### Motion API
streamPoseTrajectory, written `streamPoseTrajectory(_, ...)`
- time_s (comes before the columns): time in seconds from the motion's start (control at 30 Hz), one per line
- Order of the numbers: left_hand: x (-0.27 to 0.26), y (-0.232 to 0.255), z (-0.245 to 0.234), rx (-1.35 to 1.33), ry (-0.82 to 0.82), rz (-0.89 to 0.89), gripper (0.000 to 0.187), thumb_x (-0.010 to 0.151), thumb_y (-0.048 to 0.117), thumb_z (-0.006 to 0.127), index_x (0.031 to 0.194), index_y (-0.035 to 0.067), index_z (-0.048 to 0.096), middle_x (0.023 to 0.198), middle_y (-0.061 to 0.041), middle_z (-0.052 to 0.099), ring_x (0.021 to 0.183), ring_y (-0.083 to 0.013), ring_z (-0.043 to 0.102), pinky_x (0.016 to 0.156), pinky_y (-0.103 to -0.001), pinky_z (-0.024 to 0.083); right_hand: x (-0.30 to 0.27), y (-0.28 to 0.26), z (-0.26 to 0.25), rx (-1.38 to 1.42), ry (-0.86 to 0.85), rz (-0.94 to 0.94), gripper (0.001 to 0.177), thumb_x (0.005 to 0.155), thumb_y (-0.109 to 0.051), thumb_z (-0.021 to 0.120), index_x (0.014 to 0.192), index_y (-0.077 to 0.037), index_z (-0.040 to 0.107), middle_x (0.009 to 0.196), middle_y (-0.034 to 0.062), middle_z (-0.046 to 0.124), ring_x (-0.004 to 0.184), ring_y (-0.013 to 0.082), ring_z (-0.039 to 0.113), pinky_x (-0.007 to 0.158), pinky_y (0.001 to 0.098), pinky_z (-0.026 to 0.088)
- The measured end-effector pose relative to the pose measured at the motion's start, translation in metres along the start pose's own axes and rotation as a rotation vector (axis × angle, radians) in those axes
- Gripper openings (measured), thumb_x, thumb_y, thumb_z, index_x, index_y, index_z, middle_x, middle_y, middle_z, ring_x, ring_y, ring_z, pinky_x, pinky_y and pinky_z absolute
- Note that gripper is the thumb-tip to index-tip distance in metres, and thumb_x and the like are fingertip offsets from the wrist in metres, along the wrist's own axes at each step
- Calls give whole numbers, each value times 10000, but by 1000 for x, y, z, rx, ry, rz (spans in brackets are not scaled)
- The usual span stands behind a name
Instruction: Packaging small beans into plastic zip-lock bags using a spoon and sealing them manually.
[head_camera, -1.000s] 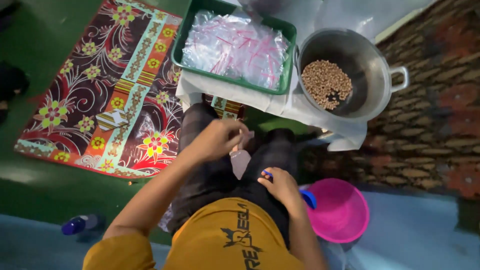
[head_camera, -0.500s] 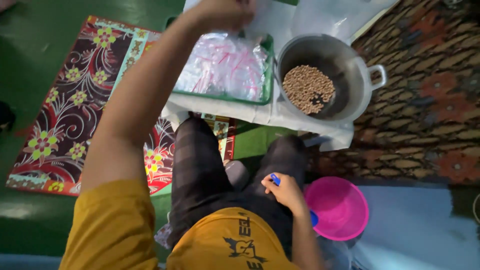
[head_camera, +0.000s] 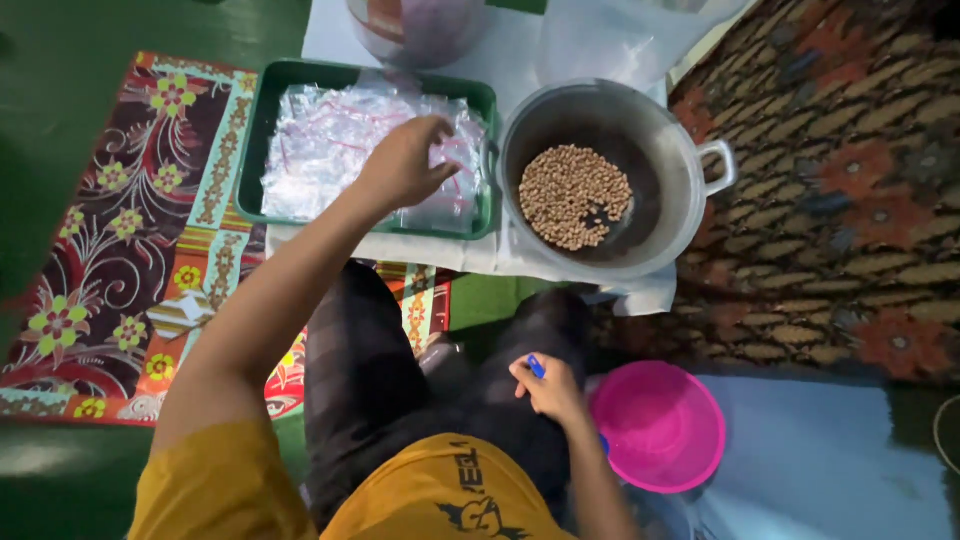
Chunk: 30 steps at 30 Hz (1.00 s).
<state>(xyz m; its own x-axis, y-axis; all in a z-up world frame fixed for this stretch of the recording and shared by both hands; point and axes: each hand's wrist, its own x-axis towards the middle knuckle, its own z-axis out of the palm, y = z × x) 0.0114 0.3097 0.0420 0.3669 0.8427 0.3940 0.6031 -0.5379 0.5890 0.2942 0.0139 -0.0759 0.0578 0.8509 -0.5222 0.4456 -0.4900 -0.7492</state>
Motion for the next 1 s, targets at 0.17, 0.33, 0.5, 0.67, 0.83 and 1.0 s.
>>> streamPoseTrajectory(0.17,-51,-32,9,410,-220,-176,678,682,377,924,1283,200,666,1155,-69,656,1051,-323,656,775,-494,592,11,-7,-4,61,-109,22,219,916,-134,655,1037,26,744,627,170,737,308,165,559,298,242,406)
streamPoseTrajectory(0.33,-58,-19,-3,382,-214,-163,202,819,128,822,1020,130,795,1059,-87,730,987,-303,706,769,-398,612,9,-27,-1,-58,-64,37,223,924,-173,656,1042,-13,757,615,133,733,321,165,576,334,243,437)
streamPoseTrajectory(0.5,-63,-7,-16,386,-143,-85,82,869,90,782,931,135,812,995,-83,747,916,-277,730,715,-362,626,-12,-50,26,-712,-76,-107,358,893,-434,726,1149,-189,774,1028,140,778,1007,342,744,826,441,591)
streamPoseTrajectory(0.67,-83,-10,-29,434,-55,-30,284,1059,204,601,1273,65,727,1222,-199,725,1072,-403,714,848,-487,600,-23,-51,68,-939,-354,-276,542,856,-567,729,1285,-235,724,1171,96,699,1044,370,701,873,466,574)
streamPoseTrajectory(0.83,-104,20,-63,105,198,-50,264,1036,43,619,1268,-28,721,1265,-279,687,1154,-464,657,974,-483,541,-16,-18,95,-1120,-425,-318,372,837,-488,768,1103,-228,778,1086,15,702,1029,314,705,874,442,588)
streamPoseTrajectory(1.0,-131,47,-86,-172,398,-30,179,988,-28,640,1141,-56,729,1131,-219,721,1001,-367,696,867,-411,564,-11,16,108,-1066,-386,-473,185,807,-337,737,911,-184,749,984,29,687,921,328,676,793,435,547)
